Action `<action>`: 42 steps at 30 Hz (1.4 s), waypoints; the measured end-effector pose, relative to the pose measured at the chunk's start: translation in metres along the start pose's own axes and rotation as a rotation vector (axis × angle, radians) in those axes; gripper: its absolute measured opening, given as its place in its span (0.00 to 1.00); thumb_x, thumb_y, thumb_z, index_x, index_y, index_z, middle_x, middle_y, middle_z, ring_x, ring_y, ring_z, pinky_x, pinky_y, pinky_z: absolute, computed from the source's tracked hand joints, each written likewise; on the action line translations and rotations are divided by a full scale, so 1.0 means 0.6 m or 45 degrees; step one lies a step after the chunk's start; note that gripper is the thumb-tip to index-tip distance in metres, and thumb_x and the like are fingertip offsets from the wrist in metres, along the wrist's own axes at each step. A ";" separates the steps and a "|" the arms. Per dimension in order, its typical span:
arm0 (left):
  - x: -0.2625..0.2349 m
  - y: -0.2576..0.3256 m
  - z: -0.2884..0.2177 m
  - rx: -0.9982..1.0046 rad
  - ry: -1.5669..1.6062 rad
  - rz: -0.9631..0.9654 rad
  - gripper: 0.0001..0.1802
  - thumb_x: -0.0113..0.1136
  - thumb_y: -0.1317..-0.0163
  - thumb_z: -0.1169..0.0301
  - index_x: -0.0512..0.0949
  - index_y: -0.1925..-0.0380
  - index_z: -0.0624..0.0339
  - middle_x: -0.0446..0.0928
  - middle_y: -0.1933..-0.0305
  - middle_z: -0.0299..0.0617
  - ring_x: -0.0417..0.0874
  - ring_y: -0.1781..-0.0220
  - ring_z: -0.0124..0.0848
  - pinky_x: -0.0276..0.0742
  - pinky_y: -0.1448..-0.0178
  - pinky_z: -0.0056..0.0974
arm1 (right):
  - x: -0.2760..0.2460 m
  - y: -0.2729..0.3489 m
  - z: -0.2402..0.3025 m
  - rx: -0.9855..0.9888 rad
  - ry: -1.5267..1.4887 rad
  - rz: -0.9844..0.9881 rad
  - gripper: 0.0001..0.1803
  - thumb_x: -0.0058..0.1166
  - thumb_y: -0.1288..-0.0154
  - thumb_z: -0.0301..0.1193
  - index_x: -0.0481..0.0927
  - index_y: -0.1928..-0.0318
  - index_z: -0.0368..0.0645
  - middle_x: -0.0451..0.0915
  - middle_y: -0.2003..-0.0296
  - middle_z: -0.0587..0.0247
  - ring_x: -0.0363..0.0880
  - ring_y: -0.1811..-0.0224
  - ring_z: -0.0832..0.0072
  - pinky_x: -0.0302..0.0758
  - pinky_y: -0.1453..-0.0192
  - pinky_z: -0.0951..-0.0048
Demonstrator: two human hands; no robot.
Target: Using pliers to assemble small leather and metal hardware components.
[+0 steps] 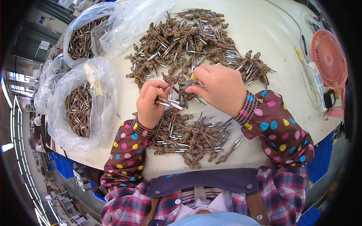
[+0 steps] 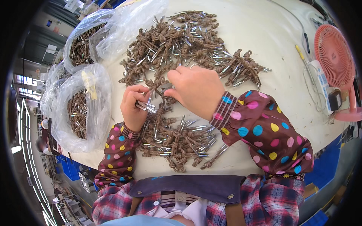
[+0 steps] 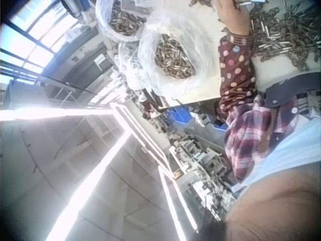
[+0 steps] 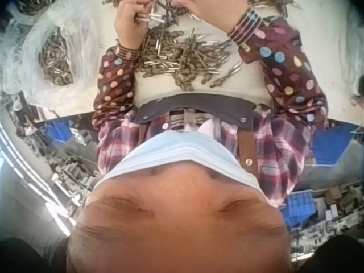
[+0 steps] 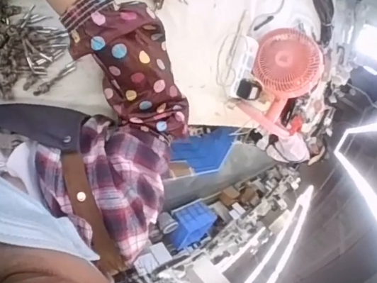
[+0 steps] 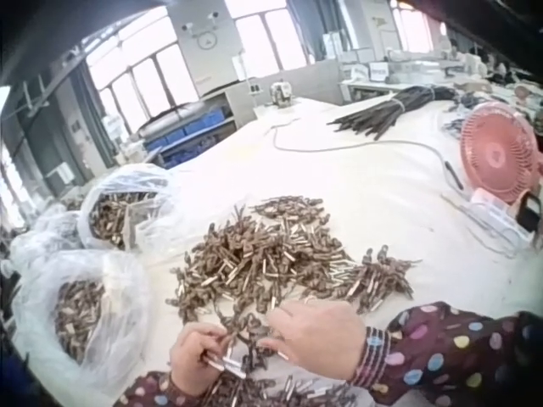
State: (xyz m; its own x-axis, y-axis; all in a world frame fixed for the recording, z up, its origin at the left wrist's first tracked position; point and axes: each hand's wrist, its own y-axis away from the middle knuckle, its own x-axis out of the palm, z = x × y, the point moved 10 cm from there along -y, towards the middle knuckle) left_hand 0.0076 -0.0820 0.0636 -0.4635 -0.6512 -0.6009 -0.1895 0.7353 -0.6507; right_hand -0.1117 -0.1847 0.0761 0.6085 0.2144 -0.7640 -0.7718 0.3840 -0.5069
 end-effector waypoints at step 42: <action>-0.019 0.008 0.006 0.032 0.023 -0.094 0.15 0.62 0.51 0.89 0.68 0.77 0.61 0.77 0.57 0.47 0.83 0.63 0.37 0.80 0.64 0.37 | -0.012 -0.028 -0.006 0.002 0.022 -0.065 0.16 0.63 0.43 0.43 0.75 0.69 0.46 0.77 0.74 0.67 0.79 0.71 0.65 0.74 0.69 0.66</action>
State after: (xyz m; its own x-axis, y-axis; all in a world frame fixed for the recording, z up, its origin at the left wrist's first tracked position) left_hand 0.0153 -0.0716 0.0656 -0.4646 -0.6999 -0.5425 -0.2022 0.6803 -0.7045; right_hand -0.1039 -0.1957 0.0886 0.6440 0.1787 -0.7438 -0.7393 0.3956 -0.5450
